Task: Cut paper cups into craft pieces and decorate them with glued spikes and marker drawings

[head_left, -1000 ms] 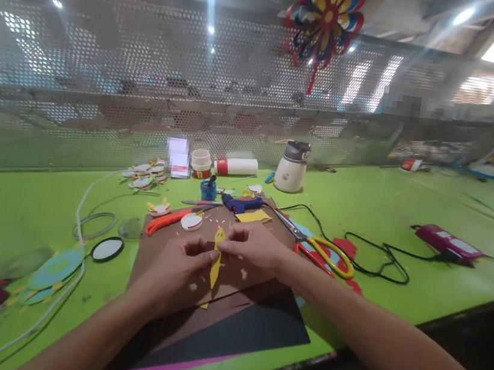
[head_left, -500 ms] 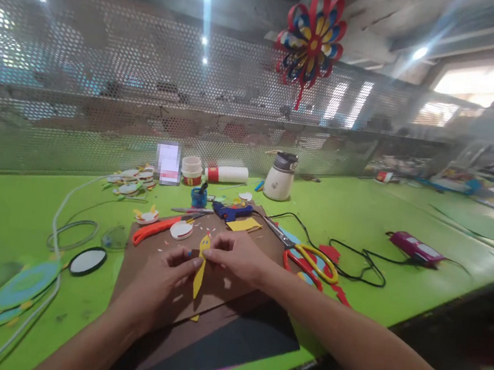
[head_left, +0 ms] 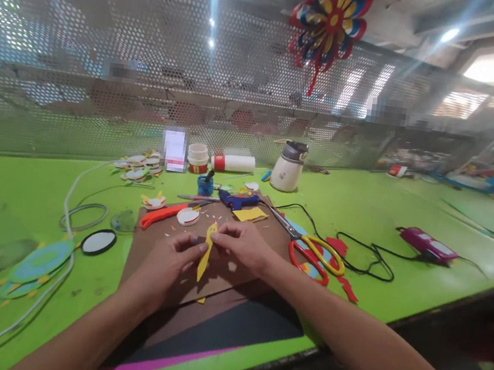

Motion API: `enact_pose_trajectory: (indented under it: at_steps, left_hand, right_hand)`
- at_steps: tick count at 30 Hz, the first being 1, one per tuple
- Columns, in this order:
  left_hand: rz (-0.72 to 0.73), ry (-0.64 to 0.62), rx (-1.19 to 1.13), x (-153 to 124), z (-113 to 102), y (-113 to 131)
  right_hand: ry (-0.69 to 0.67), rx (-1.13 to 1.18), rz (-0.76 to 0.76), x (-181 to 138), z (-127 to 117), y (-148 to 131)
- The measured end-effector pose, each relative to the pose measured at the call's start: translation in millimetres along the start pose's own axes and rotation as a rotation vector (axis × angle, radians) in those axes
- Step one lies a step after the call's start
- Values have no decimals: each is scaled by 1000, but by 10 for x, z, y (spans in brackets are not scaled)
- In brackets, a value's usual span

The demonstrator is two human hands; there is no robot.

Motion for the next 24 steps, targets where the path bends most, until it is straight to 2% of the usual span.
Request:
enact_pose_trajectory:
  at_steps: [24]
  left_hand:
    - [-26,38,53,-1,-5,-41]
  right_hand:
    - [13,-36,22,-6,-31,48]
Point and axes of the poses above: each hand's wrist, its own x-axis towards the middle knuckle, its own z-axis out of the palm, y = z × x, the point moved 3 cm from there along x, towards the middle knuckle, and after that the axes turned 15 degrees about -x, right-handed, at the moved point
